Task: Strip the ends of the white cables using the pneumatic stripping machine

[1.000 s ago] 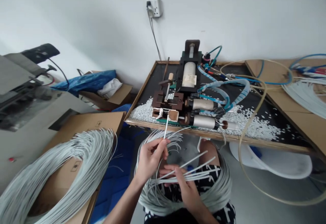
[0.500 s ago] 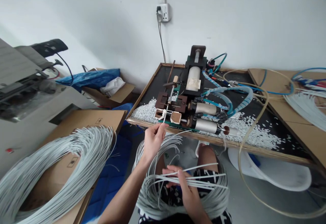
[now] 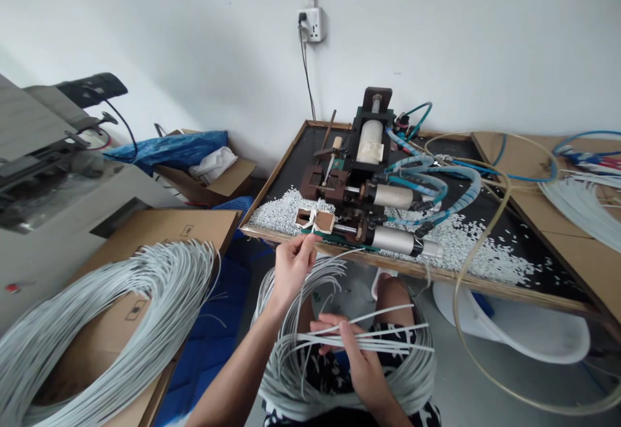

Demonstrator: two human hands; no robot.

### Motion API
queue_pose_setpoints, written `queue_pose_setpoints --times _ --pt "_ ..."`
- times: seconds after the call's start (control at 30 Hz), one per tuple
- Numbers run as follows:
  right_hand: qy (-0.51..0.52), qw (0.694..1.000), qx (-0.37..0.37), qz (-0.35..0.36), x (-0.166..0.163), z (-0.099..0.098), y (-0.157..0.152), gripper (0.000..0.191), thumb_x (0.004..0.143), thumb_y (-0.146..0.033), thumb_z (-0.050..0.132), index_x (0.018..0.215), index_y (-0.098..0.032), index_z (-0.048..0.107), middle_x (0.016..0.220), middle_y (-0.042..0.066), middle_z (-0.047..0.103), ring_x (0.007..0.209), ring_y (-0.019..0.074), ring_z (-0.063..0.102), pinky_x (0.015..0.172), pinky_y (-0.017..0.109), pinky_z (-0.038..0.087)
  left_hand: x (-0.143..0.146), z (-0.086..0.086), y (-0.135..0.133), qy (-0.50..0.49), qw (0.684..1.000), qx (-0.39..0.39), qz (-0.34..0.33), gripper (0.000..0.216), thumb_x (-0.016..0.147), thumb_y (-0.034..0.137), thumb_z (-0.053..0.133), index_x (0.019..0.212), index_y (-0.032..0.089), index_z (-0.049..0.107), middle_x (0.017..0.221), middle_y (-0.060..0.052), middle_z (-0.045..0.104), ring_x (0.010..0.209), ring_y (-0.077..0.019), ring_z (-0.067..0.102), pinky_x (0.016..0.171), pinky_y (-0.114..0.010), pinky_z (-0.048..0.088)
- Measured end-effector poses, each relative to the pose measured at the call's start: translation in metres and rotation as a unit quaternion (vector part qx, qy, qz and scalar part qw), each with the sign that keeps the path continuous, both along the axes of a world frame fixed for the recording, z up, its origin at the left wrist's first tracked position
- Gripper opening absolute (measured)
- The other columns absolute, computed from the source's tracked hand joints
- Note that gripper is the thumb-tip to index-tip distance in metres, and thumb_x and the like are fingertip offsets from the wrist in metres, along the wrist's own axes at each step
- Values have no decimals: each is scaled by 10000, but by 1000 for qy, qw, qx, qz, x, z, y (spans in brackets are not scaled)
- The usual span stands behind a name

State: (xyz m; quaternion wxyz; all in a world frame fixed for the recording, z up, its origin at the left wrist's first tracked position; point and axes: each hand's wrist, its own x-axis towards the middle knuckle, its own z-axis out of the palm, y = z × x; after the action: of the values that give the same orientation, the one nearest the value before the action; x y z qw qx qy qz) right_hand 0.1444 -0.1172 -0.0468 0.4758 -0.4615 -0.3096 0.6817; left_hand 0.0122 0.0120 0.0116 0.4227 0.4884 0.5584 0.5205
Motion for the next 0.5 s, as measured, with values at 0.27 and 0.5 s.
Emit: queue_pose_setpoints --times 0.27,0.5 --pt "-17 998 28 44 4 2 -4 618 902 -737 524 1089 -216 798 1036 126 823 812 286 736 854 446 572 -11 -7 -23 44 999 14 6 354 955 462 610 786 161 688 506 44 503 475 -112 445 529 -228 390" --pt "10 978 82 189 8 12 -8 569 1001 -629 424 1157 -218 786 1062 104 823 934 280 753 869 401 570 -28 -22 -62 140 985 64 -73 267 977 372 597 976 170 770 568 19 597 500 -133 530 522 -231 437"
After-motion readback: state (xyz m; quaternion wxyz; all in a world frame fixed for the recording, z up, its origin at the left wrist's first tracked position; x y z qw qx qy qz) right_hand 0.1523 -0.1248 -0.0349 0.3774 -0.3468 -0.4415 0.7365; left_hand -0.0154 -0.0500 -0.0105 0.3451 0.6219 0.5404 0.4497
